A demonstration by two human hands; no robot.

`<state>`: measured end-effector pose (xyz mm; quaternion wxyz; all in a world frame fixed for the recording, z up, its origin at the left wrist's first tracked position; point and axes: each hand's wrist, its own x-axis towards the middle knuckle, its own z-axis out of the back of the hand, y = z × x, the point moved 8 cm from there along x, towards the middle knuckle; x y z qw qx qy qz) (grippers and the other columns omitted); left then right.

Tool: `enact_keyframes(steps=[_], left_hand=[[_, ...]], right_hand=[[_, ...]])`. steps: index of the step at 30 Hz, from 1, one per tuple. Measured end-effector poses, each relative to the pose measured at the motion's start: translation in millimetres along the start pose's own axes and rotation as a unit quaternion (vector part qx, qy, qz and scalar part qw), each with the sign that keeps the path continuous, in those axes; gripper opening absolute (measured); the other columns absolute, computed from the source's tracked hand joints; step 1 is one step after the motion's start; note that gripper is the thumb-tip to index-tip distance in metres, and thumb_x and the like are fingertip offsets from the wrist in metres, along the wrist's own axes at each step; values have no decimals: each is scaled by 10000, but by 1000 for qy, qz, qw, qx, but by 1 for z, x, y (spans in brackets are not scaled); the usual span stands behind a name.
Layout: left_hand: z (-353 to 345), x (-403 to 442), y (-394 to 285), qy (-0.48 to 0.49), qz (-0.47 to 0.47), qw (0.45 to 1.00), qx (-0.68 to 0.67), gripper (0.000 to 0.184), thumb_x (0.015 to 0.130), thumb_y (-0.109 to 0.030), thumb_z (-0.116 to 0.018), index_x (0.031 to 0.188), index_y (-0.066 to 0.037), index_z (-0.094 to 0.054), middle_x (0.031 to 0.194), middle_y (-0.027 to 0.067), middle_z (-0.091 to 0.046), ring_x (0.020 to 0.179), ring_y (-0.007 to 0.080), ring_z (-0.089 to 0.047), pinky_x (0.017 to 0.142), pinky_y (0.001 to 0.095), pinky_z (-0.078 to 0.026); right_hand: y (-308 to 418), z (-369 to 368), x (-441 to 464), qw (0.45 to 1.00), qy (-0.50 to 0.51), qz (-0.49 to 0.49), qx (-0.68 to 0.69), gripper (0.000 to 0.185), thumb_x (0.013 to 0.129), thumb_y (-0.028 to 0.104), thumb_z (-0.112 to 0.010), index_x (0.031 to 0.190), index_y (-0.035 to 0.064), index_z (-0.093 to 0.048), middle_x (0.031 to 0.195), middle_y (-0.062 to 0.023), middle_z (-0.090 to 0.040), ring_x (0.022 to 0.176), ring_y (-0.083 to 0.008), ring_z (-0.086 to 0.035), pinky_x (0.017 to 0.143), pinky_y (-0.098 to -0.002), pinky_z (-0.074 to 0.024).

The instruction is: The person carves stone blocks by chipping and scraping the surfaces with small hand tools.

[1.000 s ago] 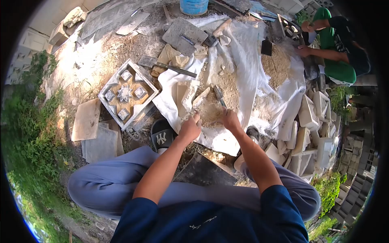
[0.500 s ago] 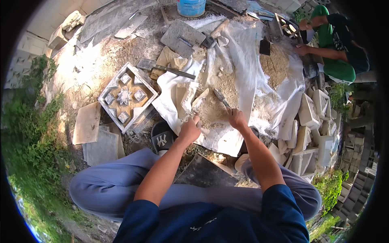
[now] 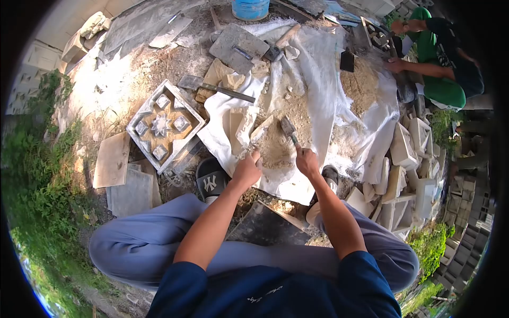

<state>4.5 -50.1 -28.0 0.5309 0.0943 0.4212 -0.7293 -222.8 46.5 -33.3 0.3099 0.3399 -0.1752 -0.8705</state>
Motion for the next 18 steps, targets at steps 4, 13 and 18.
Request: enact_keyframes(steps=[4,13,18], left_hand=[[10,-11,-16,34,14,998,-56,368,980,-289,-500,1223,-15,-531,889,285,-666,649,372,-690,492,434,-569],[4,-6,-7,11,1,999,-38,368,983,-312,-503,1225,-41,-558,908,299,-665,666,414,-684,573,465,-574],[-6,2,0,2,-59,998,-23,375,987,-282,-500,1285,-55,-503,968,302,-652,720,424,-684,557,472,-579]], right_hand=[[31,27,-21,987,-109,80,86,511,1025,396,-425,804,-38,-585,701,-337,-561,748,-537,-560,657,-565,-407],[-5,-23,-26,998,25,56,-35,505,1018,421,-427,925,-43,-605,832,-350,-633,851,-542,-607,789,-574,-472],[40,10,-53,985,-65,117,105,459,1034,378,-430,834,-26,-515,685,-331,-544,747,-548,-548,649,-584,-390]])
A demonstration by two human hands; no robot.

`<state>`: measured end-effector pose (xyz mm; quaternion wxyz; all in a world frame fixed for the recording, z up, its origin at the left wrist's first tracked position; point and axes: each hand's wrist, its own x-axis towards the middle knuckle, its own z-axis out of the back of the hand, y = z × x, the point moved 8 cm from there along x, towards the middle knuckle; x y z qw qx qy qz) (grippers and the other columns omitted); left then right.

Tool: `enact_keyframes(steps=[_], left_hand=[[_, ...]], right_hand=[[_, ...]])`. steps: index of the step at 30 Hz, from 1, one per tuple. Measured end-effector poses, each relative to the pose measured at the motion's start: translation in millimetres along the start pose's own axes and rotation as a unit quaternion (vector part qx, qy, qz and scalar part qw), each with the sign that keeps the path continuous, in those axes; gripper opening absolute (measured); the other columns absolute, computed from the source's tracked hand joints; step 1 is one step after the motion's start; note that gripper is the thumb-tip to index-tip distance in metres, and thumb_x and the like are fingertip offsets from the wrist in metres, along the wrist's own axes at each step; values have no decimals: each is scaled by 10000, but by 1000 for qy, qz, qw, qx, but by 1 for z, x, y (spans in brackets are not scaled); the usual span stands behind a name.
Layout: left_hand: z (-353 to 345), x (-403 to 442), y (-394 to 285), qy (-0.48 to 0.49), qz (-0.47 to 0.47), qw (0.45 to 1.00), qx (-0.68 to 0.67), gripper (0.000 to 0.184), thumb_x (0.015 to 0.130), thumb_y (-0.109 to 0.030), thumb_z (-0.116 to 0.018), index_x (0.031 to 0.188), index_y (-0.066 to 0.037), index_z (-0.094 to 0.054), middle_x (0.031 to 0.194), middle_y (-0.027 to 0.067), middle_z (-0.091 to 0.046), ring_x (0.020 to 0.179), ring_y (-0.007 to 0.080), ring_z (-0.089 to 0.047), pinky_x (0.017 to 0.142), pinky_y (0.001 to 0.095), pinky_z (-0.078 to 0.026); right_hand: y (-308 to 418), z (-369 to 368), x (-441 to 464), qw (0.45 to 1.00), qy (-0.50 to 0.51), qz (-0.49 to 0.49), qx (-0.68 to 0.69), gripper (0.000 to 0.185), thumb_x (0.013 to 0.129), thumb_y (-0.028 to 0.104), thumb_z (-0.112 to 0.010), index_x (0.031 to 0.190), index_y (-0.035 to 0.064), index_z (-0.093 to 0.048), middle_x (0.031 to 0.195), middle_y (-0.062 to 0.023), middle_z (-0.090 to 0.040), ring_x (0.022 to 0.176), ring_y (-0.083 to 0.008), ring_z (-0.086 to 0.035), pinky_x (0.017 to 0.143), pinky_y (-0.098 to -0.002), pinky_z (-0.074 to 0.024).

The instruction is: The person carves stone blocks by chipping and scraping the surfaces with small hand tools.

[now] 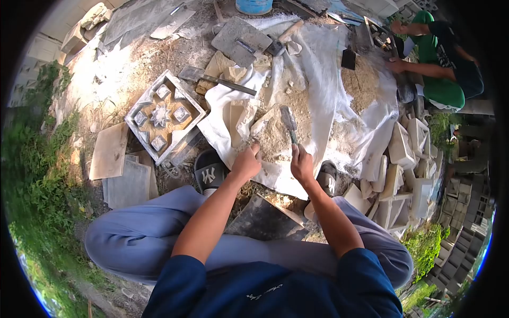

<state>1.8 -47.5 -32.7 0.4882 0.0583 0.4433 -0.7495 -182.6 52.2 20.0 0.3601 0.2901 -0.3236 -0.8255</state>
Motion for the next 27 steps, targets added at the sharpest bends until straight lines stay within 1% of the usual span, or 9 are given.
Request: enact_keyframes(steps=[2,4,9,11,12,16,18,21,27], left_hand=[[0,0,-6,-7,-28,1000,-1,383,988,-287,-497,1292,-53,-501,969,304,-654,704,421,-684,554,466,-580],[10,-7,-13,8,34,999,-9,370,949,-295,-538,1223,-46,-559,1029,282,-650,949,451,-653,834,520,-527],[0,-2,8,-9,88,996,-11,390,954,-279,-524,1281,-67,-527,983,280,-670,870,431,-679,766,504,-552],[5,-8,-10,49,58,996,-35,375,999,-248,-484,1307,-36,-487,834,268,-666,538,365,-657,470,440,-551],[12,-11,-19,35,35,998,-38,348,1000,-228,-472,1289,-35,-497,797,265,-660,521,362,-649,459,439,-547],[14,-6,-21,1,-8,1000,-4,327,996,-221,-473,1273,-53,-510,799,262,-660,522,361,-649,458,441,-543],[16,-9,-25,11,-10,1000,21,376,967,-234,-498,1288,-40,-511,905,274,-677,711,414,-690,664,476,-570],[-4,5,5,-27,21,999,37,346,964,-239,-506,1256,-54,-529,912,263,-679,827,446,-680,745,500,-556],[5,-3,-8,2,0,1000,-2,366,953,-287,-538,1117,41,-537,936,312,-661,896,471,-660,789,512,-542]], right_hand=[[-12,-11,-8,999,31,-5,-43,452,1034,376,-424,844,-22,-520,706,-340,-555,760,-546,-556,662,-587,-399],[-49,-42,-8,984,95,-14,-147,437,1030,358,-431,865,-26,-558,742,-362,-580,802,-548,-576,708,-593,-430],[-23,-37,0,994,82,28,-63,461,1024,307,-474,758,-55,-578,726,-332,-582,717,-533,-564,642,-546,-431],[-1,-27,-6,996,66,37,-46,419,1028,276,-469,782,-54,-549,696,-311,-570,665,-518,-546,593,-525,-414],[9,-22,-7,997,50,55,-20,396,1030,267,-461,801,-47,-539,692,-304,-571,658,-514,-546,582,-521,-412],[-15,-38,-24,993,76,33,-82,357,1032,267,-434,860,-32,-529,744,-316,-596,711,-518,-575,604,-535,-435],[-59,-61,-23,980,115,-13,-164,405,1029,306,-438,860,-43,-554,759,-341,-596,775,-537,-584,661,-568,-448],[-38,-40,-10,990,88,-21,-106,461,1019,372,-451,861,-33,-602,774,-363,-606,807,-557,-588,720,-592,-460],[16,-14,-17,998,10,69,-7,295,1005,227,-514,869,-35,-525,600,-301,-534,607,-527,-544,531,-540,-417]])
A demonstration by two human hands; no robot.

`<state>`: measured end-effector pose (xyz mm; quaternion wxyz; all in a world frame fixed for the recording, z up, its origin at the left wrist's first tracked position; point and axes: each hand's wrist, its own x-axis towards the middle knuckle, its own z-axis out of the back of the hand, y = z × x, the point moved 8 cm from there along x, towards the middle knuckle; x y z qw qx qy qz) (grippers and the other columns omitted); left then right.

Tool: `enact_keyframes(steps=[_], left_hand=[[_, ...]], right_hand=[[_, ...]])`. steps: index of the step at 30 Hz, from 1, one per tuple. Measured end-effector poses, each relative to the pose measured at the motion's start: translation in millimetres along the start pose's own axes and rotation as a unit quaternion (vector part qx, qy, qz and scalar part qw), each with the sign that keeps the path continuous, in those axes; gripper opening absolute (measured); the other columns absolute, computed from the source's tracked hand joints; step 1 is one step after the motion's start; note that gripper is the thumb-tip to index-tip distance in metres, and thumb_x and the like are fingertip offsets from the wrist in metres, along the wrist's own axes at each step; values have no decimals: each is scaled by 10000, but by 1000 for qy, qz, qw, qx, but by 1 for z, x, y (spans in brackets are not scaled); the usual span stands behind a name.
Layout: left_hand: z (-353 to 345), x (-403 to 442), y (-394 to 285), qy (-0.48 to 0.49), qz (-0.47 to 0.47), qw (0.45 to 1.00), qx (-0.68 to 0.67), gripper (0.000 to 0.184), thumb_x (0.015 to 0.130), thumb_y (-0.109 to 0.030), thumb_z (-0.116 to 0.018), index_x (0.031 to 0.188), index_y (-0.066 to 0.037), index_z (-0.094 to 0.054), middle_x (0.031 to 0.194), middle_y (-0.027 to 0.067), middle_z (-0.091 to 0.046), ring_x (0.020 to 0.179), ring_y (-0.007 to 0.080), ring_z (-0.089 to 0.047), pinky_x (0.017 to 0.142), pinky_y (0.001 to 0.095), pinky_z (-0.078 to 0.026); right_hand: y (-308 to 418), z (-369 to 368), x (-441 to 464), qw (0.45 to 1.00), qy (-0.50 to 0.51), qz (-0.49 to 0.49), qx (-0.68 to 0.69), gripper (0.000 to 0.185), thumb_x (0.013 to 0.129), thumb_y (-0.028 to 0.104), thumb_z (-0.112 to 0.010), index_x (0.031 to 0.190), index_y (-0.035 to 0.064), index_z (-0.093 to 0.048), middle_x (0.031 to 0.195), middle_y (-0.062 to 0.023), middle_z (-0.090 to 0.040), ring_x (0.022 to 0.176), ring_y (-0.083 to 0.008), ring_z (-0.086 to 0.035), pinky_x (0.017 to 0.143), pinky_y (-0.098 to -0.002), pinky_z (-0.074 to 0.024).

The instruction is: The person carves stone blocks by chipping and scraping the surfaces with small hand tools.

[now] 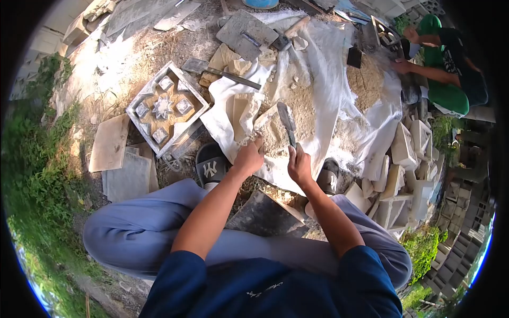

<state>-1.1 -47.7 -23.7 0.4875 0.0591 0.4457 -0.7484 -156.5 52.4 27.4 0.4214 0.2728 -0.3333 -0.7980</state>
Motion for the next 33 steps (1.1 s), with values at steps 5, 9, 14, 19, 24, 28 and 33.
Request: enact_keyframes(steps=[5,9,14,19,24,28,33], left_hand=[[-19,15,19,-15,-14,1000,19,410,992,-242,-479,1371,-88,-458,840,283,-653,518,350,-653,416,424,-543],[-7,9,13,0,17,1000,-6,403,967,-262,-523,1324,-76,-501,956,288,-653,729,396,-656,608,456,-542],[9,-7,-10,-6,17,1000,5,389,982,-272,-500,1316,-74,-520,1037,255,-651,849,428,-681,733,493,-563],[17,-9,-10,23,100,995,-7,338,990,-265,-477,1251,-57,-527,934,269,-649,664,410,-680,556,455,-578],[12,-7,-15,34,22,999,-24,366,981,-259,-493,1296,-78,-530,895,250,-671,673,403,-684,609,473,-567],[6,-7,0,2,29,1000,6,379,974,-247,-511,1315,-83,-532,896,244,-681,684,395,-689,611,462,-564],[18,-9,-17,-6,25,1000,-17,388,969,-254,-526,1319,-86,-533,890,249,-682,672,388,-692,555,463,-571]], right_hand=[[-60,-44,-20,970,159,-110,-149,430,1012,366,-448,935,-37,-576,804,-358,-629,813,-553,-611,743,-595,-480],[-40,-26,-10,989,87,-84,-86,416,1007,343,-498,836,-27,-578,717,-349,-596,731,-549,-589,663,-583,-463],[-10,-18,-17,998,43,4,-38,287,993,279,-539,905,10,-493,633,-295,-575,622,-512,-574,553,-555,-449],[-56,-56,-25,969,137,-91,-184,383,1011,385,-447,1028,12,-529,678,-303,-617,710,-524,-618,670,-582,-500],[-13,-25,-17,981,111,-68,-142,381,1013,381,-458,1015,7,-530,670,-302,-609,708,-521,-614,633,-572,-487],[-14,-19,-19,997,32,-5,-66,343,1016,332,-466,944,0,-506,658,-313,-588,658,-526,-596,548,-569,-453],[-43,-31,-16,980,90,-62,-168,379,1012,338,-472,884,-13,-535,689,-319,-604,672,-546,-591,616,-569,-478]])
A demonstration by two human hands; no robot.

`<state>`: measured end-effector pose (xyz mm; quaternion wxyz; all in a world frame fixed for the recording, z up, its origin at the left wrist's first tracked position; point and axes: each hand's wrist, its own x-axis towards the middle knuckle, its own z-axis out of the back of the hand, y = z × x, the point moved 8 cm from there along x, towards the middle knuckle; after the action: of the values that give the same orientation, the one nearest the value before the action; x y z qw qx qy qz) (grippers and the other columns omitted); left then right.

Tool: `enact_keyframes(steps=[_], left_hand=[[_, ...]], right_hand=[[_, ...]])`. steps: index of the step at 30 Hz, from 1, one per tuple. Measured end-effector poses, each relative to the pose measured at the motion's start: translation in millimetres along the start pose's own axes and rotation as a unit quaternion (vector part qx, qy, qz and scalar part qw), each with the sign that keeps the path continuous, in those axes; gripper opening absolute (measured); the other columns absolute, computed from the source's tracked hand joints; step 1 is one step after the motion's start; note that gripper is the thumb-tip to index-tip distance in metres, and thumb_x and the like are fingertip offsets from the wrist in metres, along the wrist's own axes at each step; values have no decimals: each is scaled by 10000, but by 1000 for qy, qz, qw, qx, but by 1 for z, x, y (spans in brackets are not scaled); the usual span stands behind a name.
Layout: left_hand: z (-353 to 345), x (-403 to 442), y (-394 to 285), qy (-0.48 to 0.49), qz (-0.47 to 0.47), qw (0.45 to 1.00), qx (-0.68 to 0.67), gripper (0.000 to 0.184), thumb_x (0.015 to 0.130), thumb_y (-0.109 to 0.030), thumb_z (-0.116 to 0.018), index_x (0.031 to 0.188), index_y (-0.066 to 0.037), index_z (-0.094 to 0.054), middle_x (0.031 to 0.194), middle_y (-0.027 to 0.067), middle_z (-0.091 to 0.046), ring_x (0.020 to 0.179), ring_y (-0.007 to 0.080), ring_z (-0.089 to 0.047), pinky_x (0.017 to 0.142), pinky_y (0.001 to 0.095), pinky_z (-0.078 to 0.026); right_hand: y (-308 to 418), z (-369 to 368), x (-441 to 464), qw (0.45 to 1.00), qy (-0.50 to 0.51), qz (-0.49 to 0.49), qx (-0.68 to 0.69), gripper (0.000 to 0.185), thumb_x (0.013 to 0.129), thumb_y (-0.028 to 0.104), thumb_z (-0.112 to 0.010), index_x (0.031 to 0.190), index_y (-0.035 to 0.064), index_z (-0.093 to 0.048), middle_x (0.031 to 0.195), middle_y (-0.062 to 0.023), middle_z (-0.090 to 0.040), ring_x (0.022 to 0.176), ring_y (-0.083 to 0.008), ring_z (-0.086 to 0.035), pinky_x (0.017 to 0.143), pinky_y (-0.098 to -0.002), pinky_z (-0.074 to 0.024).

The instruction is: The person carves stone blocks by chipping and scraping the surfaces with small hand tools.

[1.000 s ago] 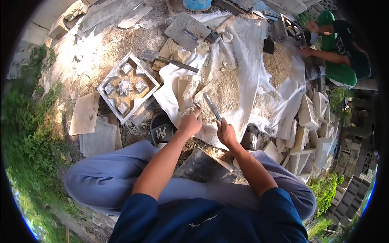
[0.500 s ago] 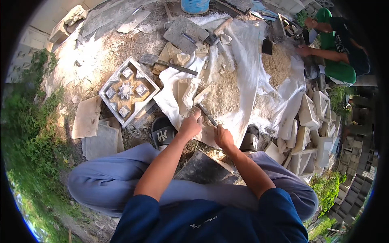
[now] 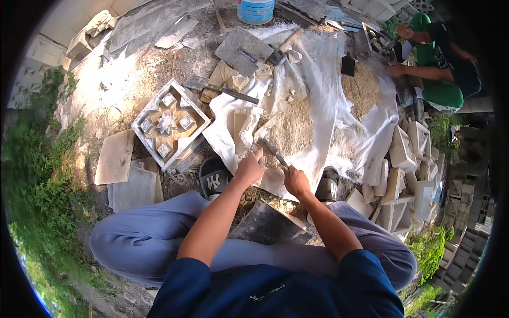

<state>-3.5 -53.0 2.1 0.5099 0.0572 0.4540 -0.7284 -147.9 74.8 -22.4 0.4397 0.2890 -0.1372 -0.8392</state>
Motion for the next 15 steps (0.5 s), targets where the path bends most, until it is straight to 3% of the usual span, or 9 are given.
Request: enact_keyframes(steps=[2,3,5,7,9,11,12,15], left_hand=[[5,-10,-7,68,49,996,-34,370,962,-235,-526,1298,-82,-544,899,251,-680,683,396,-691,587,473,-577],[0,-6,0,68,51,996,-36,370,962,-235,-526,1298,-82,-544,899,251,-680,683,396,-691,587,473,-577],[-6,3,6,16,-24,999,36,370,953,-216,-518,1298,-83,-540,897,253,-679,707,389,-695,639,465,-580],[-4,-2,5,21,-2,1000,8,372,950,-212,-514,1298,-84,-539,897,252,-679,741,395,-695,659,467,-578],[0,-3,1,23,9,1000,-15,373,946,-208,-509,1298,-85,-538,897,250,-679,774,400,-694,680,469,-576],[1,-1,0,32,4,998,50,388,945,-216,-512,1318,-106,-528,963,259,-670,832,419,-684,685,471,-578],[0,2,1,23,-3,998,54,384,942,-219,-524,1312,-117,-529,992,257,-667,850,429,-678,646,468,-577],[-1,0,4,-25,-34,999,31,376,941,-218,-529,1302,-114,-533,976,260,-669,812,416,-687,589,460,-569]], right_hand=[[13,17,0,999,9,-16,33,460,1013,405,-456,862,-9,-587,753,-337,-626,750,-533,-613,707,-598,-479],[21,29,1,997,-34,23,58,379,1004,324,-514,840,-16,-553,666,-313,-593,669,-514,-596,603,-567,-461],[35,51,2,985,-96,67,129,283,989,227,-553,838,-9,-509,600,-283,-553,592,-496,-567,513,-525,-425],[41,63,0,970,-145,108,164,214,975,154,-564,855,2,-473,574,-263,-527,552,-481,-547,470,-495,-397],[15,43,3,980,-116,67,150,240,982,215,-550,894,1,-484,610,-285,-556,610,-492,-578,515,-522,-429],[-19,7,5,999,-10,-2,-30,308,987,295,-530,941,-8,-507,658,-312,-582,691,-507,-604,592,-550,-460],[-22,4,5,1000,9,-8,-14,393,986,370,-519,912,-15,-549,697,-327,-599,756,-524,-611,669,-563,-477],[-20,17,13,998,-11,3,65,429,983,373,-535,819,-21,-569,685,-319,-595,734,-526,-601,662,-555,-469]])
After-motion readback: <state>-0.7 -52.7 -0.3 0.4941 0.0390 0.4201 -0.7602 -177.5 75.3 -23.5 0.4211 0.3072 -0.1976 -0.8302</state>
